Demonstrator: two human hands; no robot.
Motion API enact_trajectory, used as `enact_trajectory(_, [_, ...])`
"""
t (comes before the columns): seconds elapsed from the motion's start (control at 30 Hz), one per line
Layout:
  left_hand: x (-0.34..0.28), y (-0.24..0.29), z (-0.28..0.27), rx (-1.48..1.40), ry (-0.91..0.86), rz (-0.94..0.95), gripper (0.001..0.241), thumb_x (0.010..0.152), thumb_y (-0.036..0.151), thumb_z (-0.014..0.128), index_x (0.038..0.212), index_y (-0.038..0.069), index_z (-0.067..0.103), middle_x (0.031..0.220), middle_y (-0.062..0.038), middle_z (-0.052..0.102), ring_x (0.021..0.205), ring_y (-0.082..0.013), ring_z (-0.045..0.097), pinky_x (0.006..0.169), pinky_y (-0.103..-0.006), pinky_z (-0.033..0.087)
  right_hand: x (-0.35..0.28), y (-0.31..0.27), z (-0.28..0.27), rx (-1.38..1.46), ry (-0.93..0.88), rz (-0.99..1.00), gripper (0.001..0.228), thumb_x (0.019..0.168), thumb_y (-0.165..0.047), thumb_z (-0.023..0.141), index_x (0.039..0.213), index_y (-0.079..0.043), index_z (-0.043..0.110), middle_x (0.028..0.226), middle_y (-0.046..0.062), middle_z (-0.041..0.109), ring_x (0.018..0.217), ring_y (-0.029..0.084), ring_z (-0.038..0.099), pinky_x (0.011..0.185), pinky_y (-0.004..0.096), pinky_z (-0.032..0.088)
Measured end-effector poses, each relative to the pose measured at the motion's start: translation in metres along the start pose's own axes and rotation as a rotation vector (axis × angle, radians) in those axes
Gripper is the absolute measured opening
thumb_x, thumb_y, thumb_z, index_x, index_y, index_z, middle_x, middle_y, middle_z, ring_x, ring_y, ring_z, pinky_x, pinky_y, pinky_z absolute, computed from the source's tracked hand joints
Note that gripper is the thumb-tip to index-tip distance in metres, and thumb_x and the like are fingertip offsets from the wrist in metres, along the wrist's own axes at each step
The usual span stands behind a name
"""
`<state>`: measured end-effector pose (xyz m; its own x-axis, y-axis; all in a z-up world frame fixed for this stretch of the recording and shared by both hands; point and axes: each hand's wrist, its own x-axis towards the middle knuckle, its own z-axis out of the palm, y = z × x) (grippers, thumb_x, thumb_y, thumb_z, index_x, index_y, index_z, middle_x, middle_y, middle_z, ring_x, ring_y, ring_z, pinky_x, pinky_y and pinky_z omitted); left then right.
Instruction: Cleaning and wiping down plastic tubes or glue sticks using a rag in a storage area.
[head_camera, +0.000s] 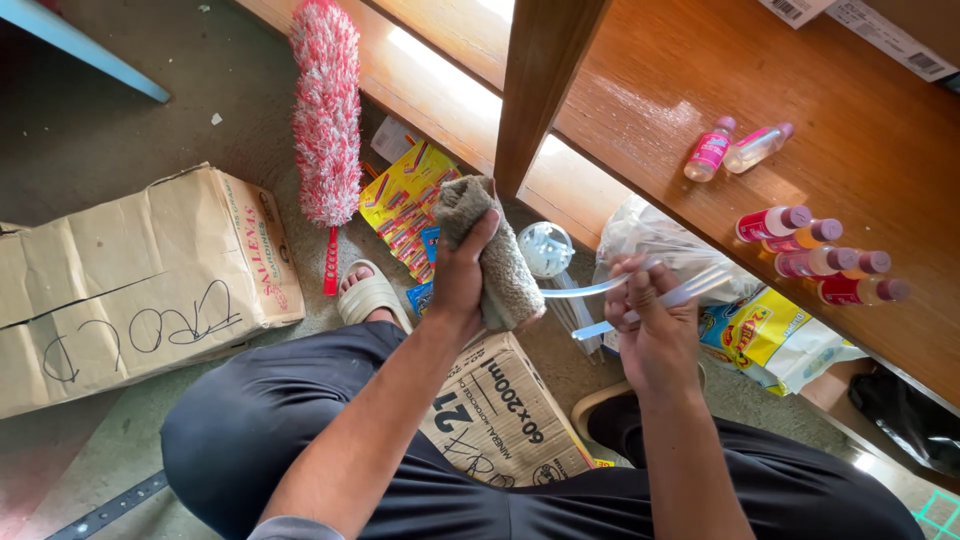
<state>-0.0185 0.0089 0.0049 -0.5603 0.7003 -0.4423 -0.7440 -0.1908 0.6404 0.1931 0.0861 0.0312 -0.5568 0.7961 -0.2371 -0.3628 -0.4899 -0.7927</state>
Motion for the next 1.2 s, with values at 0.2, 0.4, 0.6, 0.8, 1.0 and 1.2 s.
enact_trajectory(0.2, [0.005, -0.005, -0.006, 0.271, 0.054, 0.218, 0.037, 0.094, 0.017, 0.073, 0.127, 0.007, 0.060, 0.113, -0.005, 0.067, 0.098, -0.0168, 0.066, 0.085, -0.0330, 0.057, 0.004, 0.003, -0.014, -0.140, 0.129, -0.101, 0.021, 0.102, -0.018, 0.073, 0.115, -0.002, 0.070, 0.096, 0.005, 0.060, 0.074, 0.008, 0.057, 0.059, 0.019, 0.038])
enact_trajectory(0.4, [-0.017, 0.008, 0.016, 0.863, -0.353, 0.334, 0.043, 0.088, 0.021, 0.083, 0.122, 0.006, 0.063, 0.113, -0.010, 0.072, 0.102, -0.0160, 0.070, 0.087, -0.0332, 0.060, 0.017, 0.017, 0.008, -0.538, 0.120, -0.035, 0.020, 0.094, -0.011, 0.074, 0.112, -0.003, 0.077, 0.102, 0.001, 0.064, 0.076, 0.008, 0.057, 0.057, 0.020, 0.039])
enact_trajectory(0.6, [-0.021, -0.001, 0.028, 0.929, -0.437, 0.306, 0.046, 0.082, 0.021, 0.085, 0.120, 0.008, 0.064, 0.108, -0.009, 0.075, 0.100, -0.0143, 0.074, 0.086, -0.0321, 0.060, 0.028, 0.028, 0.005, -0.631, -0.031, -0.166, 0.013, 0.096, -0.008, 0.073, 0.105, -0.001, 0.080, 0.107, 0.005, 0.069, 0.094, 0.009, 0.063, 0.081, 0.024, 0.050])
enact_trajectory(0.8, [-0.016, 0.007, 0.036, 0.897, -0.296, 0.523, 0.039, 0.082, 0.013, 0.083, 0.117, 0.006, 0.067, 0.108, -0.009, 0.075, 0.101, -0.0165, 0.074, 0.088, -0.0325, 0.059, 0.034, 0.016, 0.032, -0.836, 0.109, -0.263, 0.033, 0.086, -0.016, 0.079, 0.118, -0.008, 0.073, 0.096, -0.002, 0.069, 0.070, 0.004, 0.057, 0.060, 0.022, 0.044])
enact_trajectory(1.0, [-0.018, 0.017, 0.031, 0.817, -0.290, 0.608, 0.037, 0.087, 0.005, 0.080, 0.120, 0.005, 0.064, 0.111, -0.007, 0.074, 0.102, -0.0181, 0.072, 0.092, -0.0314, 0.058, 0.048, 0.042, -0.003, -0.867, 0.025, 0.110, 0.025, 0.092, -0.024, 0.077, 0.113, -0.011, 0.080, 0.066, -0.005, 0.065, 0.057, 0.004, 0.051, 0.052, 0.025, 0.040])
enact_trajectory(1.2, [-0.019, 0.019, 0.036, 0.967, -0.272, 0.768, 0.046, 0.083, 0.008, 0.087, 0.120, 0.005, 0.061, 0.105, -0.009, 0.075, 0.097, -0.0205, 0.076, 0.087, -0.0323, 0.059, 0.053, 0.035, 0.002, -0.919, 0.078, 0.045, 0.026, 0.096, -0.027, 0.074, 0.113, -0.010, 0.081, 0.075, 0.001, 0.069, 0.061, 0.005, 0.052, 0.055, 0.025, 0.044])
